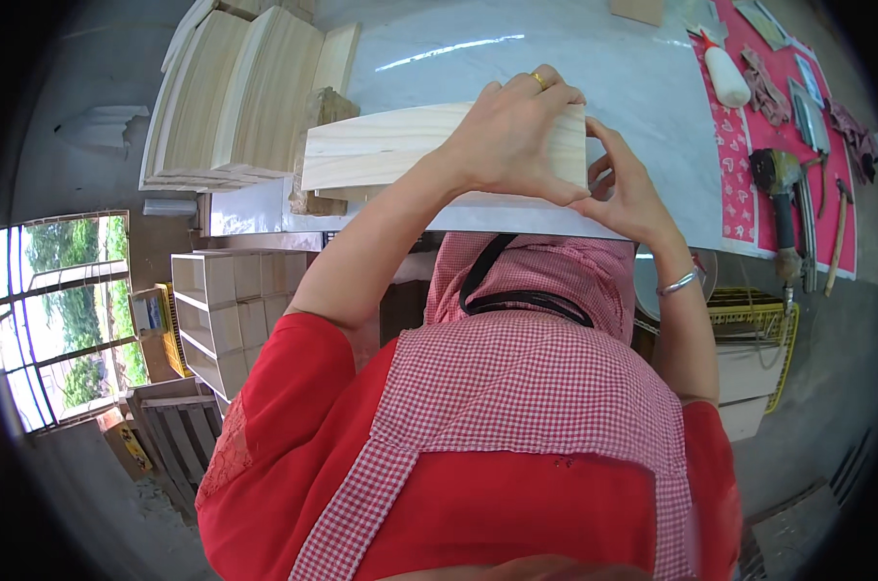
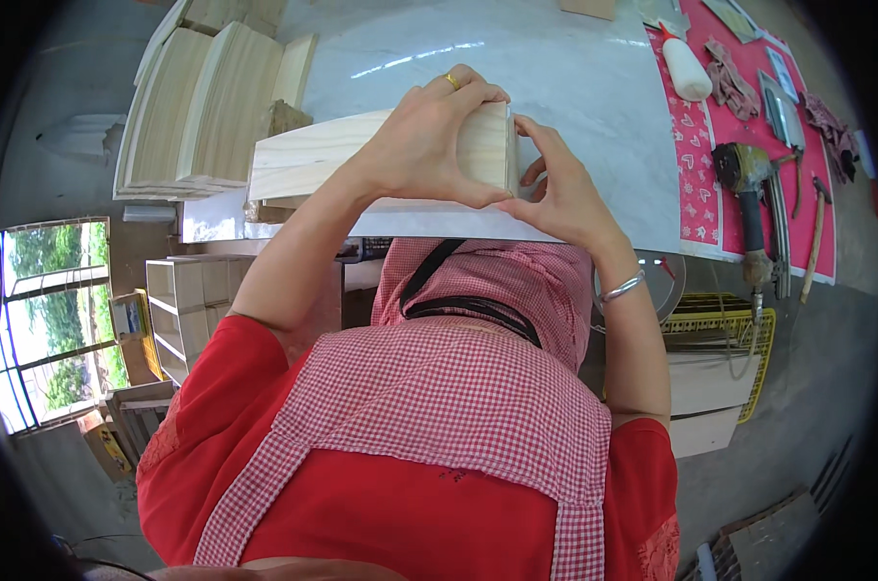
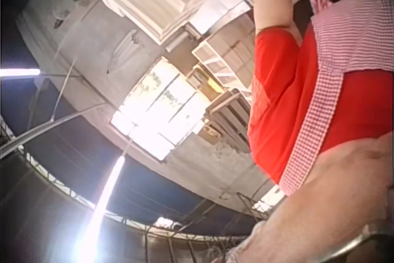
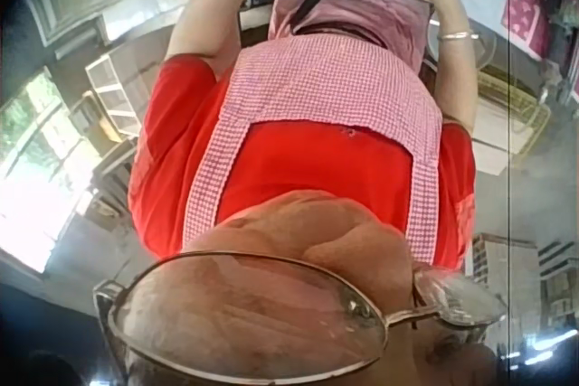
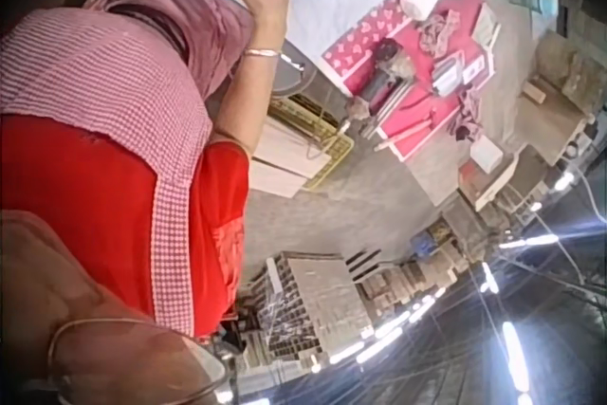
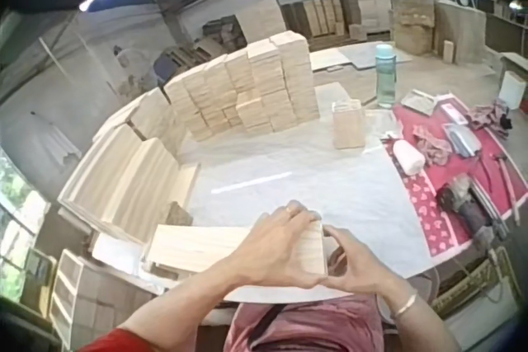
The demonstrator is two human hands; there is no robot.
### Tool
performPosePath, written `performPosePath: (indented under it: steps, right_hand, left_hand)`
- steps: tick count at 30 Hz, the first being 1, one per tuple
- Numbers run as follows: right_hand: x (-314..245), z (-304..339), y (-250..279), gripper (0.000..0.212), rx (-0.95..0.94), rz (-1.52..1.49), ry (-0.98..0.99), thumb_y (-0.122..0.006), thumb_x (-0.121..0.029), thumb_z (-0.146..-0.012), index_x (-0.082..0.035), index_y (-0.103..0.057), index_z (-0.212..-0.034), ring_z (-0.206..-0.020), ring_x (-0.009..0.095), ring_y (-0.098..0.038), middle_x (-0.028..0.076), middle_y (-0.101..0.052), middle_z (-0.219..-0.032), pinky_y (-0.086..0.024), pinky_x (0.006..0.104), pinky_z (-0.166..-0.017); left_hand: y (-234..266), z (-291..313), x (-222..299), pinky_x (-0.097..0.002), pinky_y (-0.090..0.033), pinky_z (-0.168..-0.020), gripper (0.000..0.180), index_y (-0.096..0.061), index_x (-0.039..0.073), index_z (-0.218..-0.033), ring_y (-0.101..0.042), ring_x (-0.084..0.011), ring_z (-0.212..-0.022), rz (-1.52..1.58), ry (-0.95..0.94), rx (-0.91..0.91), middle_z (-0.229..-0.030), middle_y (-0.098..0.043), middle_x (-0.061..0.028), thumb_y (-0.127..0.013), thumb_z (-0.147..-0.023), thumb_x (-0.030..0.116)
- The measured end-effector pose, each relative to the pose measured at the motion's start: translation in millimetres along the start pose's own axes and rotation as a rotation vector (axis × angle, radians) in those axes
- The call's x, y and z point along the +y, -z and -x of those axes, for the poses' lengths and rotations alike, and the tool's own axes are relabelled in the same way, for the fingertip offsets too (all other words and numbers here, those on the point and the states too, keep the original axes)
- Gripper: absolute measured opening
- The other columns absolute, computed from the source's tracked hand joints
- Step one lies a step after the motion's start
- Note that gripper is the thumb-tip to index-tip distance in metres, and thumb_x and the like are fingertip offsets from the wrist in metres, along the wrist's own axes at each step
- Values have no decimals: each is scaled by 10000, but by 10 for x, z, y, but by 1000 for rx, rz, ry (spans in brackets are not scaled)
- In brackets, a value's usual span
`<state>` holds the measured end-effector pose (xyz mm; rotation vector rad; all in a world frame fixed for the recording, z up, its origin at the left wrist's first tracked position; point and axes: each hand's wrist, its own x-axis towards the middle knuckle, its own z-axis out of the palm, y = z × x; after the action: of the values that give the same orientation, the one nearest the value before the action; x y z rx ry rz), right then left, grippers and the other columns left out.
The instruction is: Assembling wooden boxes by applying wood glue and using a pneumatic nail gun to join pre-cut boards.
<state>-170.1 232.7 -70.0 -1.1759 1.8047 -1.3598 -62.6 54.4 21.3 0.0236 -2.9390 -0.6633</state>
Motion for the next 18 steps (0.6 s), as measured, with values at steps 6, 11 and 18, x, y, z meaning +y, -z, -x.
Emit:
performPosePath:
  steps: [6, 11, 18]
  right_hand:
    - [21, 2, 0, 981, 0, -2, 19, -867, -109, -635, -113, -376, -1485, -799, 183, -607, 107, -519, -1357, -537, 293, -714]
    - [8, 0, 6, 975, -5, -2, 28, -869, -111, -633, -111, -383, -1478, -791, 186, -608, 107, -522, -1351, -538, 297, -713]
    - [29, -8, 3, 966, 1, -2, 32, -873, -115, -628, -105, -393, -1466, -780, 193, -610, 104, -524, -1347, -539, 300, -705]
  left_hand:
    - [-66, -11, -39, -449, -473, -938, 874, -578, 18, -1249, -578, -377, -1072, 6, -8, 9, -1214, -560, -172, -842, -523, 427]
    - [-80, -9, -47, -448, -472, -938, 880, -577, 16, -1252, -572, -371, -1081, -1, -7, 8, -1214, -558, -172, -845, -521, 427]
    - [-100, -1, -69, -438, -465, -930, 878, -576, 18, -1254, -567, -361, -1085, 33, -18, 20, -1200, -560, -162, -854, -524, 420]
